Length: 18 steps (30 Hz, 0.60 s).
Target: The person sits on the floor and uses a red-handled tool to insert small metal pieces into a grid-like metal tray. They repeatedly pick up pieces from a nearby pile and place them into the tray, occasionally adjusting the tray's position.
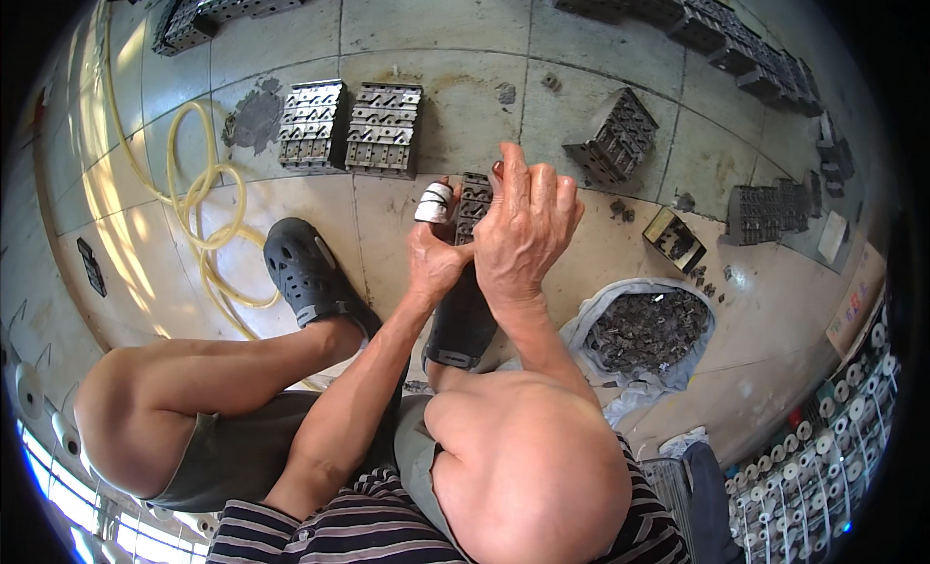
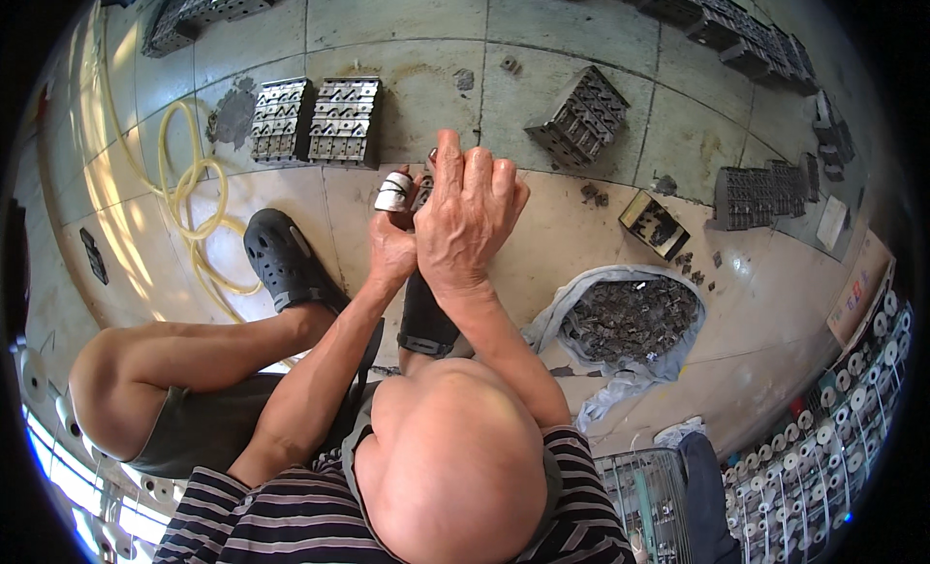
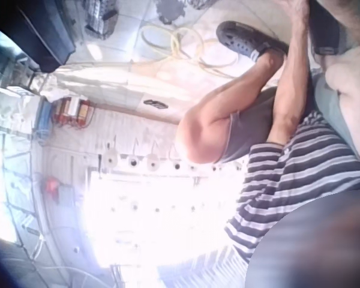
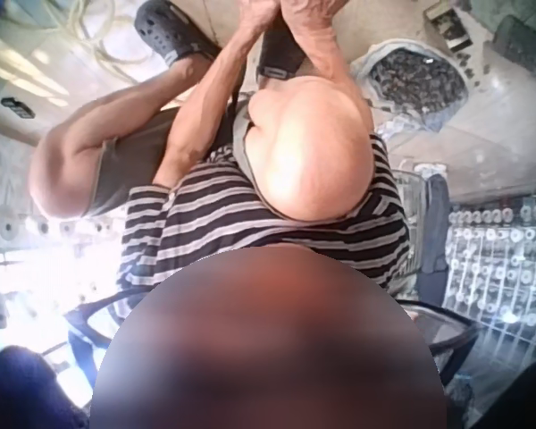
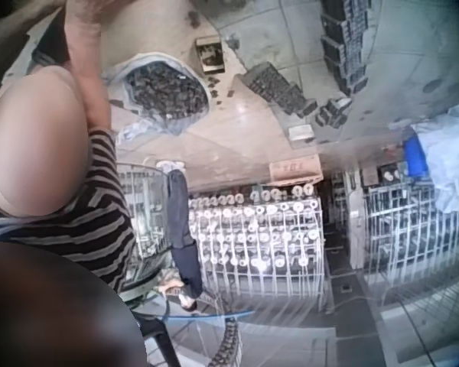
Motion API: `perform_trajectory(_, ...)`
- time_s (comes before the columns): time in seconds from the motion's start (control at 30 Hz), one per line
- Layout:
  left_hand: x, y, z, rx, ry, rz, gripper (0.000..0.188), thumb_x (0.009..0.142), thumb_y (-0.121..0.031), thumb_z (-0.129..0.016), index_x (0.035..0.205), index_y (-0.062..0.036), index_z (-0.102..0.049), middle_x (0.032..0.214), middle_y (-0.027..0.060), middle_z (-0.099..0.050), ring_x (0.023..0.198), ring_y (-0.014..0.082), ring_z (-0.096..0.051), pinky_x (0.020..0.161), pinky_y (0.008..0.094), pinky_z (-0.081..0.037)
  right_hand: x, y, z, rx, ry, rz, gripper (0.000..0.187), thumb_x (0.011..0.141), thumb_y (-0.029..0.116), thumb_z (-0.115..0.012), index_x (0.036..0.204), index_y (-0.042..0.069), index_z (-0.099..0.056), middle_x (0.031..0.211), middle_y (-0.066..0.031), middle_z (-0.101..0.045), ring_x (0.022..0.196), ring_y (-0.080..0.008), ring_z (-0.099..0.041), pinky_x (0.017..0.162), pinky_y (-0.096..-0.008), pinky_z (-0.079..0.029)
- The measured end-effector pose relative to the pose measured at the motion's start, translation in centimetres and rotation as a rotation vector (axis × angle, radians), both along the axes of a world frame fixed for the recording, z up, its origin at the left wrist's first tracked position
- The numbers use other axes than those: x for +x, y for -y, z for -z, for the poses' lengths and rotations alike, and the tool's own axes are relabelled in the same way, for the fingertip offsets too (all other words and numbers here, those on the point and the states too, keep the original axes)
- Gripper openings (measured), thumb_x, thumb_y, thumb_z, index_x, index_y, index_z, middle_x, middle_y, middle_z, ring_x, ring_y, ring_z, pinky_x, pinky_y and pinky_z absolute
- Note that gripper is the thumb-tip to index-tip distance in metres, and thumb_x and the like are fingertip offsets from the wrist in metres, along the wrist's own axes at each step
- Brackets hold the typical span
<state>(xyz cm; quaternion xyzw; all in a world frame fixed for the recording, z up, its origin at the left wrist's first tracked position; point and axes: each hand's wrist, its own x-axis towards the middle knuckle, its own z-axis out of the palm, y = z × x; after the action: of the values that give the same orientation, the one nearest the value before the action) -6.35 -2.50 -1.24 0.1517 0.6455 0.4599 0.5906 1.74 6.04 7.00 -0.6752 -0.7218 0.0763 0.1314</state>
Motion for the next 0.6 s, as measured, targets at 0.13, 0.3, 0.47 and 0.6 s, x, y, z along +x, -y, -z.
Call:
perform_trajectory(0.13,-1.1,0.3,0.0,-0.124,-0.126,0.195,0.080,0.084,-0.010,-0.083,0.155,-0.0013,-0.046,0.131,0.0116,-0.069,0.120,0.0156,-0.062,0.101,0.0296,-0.049,0.0,0.7,0.8,0.201,-0.116,-0.143,0.029,0.085,0.033,-0.082,0.103,0.014,-0.071,0.086,0.0001,-0.056,0.089,-0.0247,-0.052,0.086,-0.0442,-0.041)
perform_trajectory(0.3,-1.4,0.1,0.1,-0.036,-0.258,0.263,0.076,0.087,-0.018,-0.082,0.154,-0.0022,-0.049,0.131,0.0096,-0.069,0.116,0.0137,-0.063,0.097,0.0291,-0.051,1.2,-0.1,2.0,0.254,-0.475,-0.318,0.041,0.075,0.044,-0.089,0.067,0.014,-0.062,0.074,0.0016,-0.051,0.093,-0.0239,-0.049,0.094,-0.0449,-0.042)
perform_trajectory(0.47,-1.4,-0.1,-0.3,-0.071,-0.186,0.278,0.102,0.068,0.002,-0.092,0.157,0.0010,-0.041,0.143,0.0099,-0.063,0.124,0.0153,-0.061,0.106,0.0314,-0.051,3.4,-2.1,3.6,-0.079,-1.231,-0.407,0.024,0.069,0.013,-0.091,0.068,0.006,-0.068,0.089,-0.0033,-0.068,0.111,-0.0309,-0.060,0.096,-0.0441,-0.050)
perform_trajectory(0.6,-0.7,0.0,0.0,0.050,0.099,0.103,0.103,0.070,0.005,-0.091,0.157,0.0025,-0.037,0.147,0.0116,-0.058,0.125,0.0189,-0.062,0.105,0.0342,-0.055,5.1,0.0,3.8,-0.538,-1.864,-0.150,0.038,0.087,0.021,-0.085,0.117,0.001,-0.074,0.123,-0.0110,-0.074,0.118,-0.0299,-0.068,0.105,-0.0424,-0.053)
